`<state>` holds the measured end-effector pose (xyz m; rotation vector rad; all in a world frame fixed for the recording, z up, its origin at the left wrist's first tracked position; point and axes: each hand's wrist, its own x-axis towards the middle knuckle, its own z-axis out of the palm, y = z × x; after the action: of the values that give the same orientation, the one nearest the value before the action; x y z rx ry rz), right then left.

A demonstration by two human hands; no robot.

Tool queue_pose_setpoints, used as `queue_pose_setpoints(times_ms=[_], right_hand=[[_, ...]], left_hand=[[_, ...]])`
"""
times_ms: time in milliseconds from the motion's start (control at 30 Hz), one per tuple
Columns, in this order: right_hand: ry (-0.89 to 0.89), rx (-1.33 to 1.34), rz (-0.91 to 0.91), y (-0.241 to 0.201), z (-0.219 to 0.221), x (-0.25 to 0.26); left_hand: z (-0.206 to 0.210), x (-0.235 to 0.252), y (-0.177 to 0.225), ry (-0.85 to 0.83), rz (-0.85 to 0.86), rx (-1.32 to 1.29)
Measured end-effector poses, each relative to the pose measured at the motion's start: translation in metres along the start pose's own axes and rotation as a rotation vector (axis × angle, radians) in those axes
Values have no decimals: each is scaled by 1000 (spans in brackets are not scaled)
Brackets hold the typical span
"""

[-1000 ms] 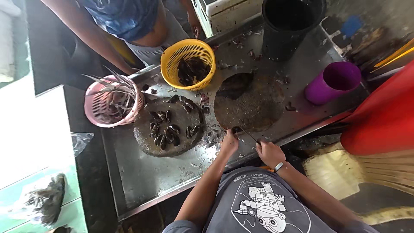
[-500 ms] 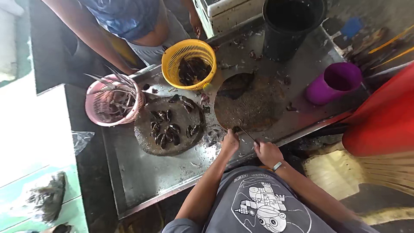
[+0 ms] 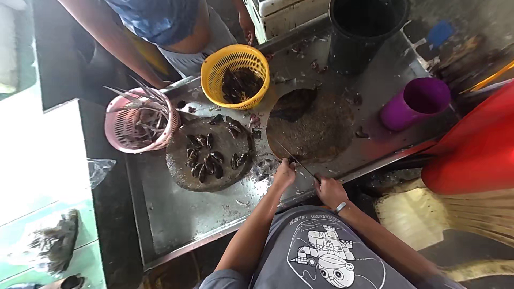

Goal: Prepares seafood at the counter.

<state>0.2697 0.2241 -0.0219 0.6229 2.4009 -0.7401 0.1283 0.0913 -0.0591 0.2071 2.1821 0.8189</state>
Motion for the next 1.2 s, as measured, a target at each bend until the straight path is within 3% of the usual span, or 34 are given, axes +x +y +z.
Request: queue_pose_setpoints(times_ms=[300,867,1033,1200], right_hand=[[-68,-35,57,6,-6,4],[-37,-10,84,6,-20,2],[-69,133,95,23,-9,14],[27,386,188,41,-9,12]], left_hand=[[4,2,-1,17,-11,41],[-3,-5,8,65,6,102],[-16,-1,10,8,3,132],[-31,19,42,171,165,203]])
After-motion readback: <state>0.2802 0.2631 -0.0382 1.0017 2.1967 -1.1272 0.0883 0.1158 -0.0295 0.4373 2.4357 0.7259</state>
